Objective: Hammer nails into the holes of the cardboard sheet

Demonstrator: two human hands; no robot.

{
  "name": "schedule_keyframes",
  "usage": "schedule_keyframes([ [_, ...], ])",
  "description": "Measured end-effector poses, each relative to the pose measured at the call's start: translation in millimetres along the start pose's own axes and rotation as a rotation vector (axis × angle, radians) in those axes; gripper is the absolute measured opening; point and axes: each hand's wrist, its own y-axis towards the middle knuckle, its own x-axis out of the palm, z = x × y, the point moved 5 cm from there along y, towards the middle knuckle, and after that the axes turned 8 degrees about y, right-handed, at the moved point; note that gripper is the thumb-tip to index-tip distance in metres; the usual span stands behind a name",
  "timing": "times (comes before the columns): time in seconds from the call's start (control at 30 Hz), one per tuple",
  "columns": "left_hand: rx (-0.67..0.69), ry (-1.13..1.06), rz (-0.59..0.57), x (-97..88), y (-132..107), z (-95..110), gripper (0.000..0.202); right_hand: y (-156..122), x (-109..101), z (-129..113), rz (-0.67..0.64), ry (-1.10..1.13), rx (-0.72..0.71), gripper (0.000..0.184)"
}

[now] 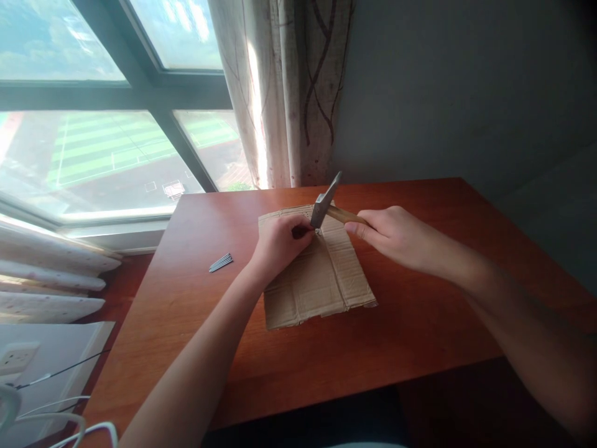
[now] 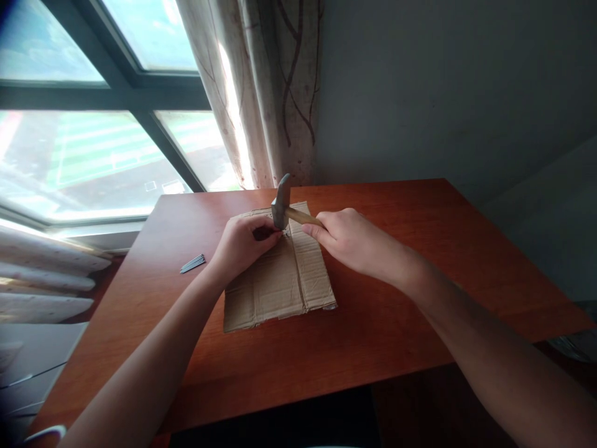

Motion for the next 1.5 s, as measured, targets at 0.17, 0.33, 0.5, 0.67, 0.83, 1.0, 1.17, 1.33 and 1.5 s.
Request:
schedule_keyframes([
  [0.17, 0.000, -0.013, -0.002, -1.4, 0.8, 1.0, 0.008, -0.7, -0.6, 0.0, 0.029, -0.002, 0.011, 0.047],
  [0.33, -0.008, -0.084, -0.057, -3.3, 0.7, 0.7, 0.009, 1.2, 6.6, 3.2, -0.019, -0.015, 0.017, 0.047],
  [0.5, -0.005, -0.071, -0.041, -7.1, -2.6, 0.7, 0.012, -0.7, 6.6, 2.1, 0.002, -0.004, 0.014, 0.048],
  [0.67, -0.017, -0.096, -0.047, -5.6, -3.0, -1.4, 0.011, 0.9, 12.2, 2.9, -0.019, -0.044, 0.029, 0.045],
  [0.83, -0.053, -0.139, -0.076, -3.0, -2.1, -5.2, 0.014, 2.8, 12.8, 4.1, -0.015, -0.032, 0.023, 0.046],
  [1.0, -0.072, -0.173, -0.076, -3.6, -2.9, -5.3, 0.017, 2.9, 15.9, 4.9, -0.031, -0.056, 0.028, 0.044],
  [1.17, -0.067, -0.211, -0.072, -4.0, -4.3, -5.7, 0.020, 1.3, 8.4, 6.2, 0.037, 0.007, -0.007, 0.048],
  [1.33, -0.077, -0.177, -0.081, -3.1, -4.2, -8.3, 0.019, -3.2, -8.5, 9.8, 0.339, 0.212, -0.052, 0.052],
  [1.5, -0.006, -0.107, -0.060, -4.2, -4.3, -3.9, 0.009, -3.2, -0.4, 28.5, 0.491, 0.649, -0.047, 0.053],
])
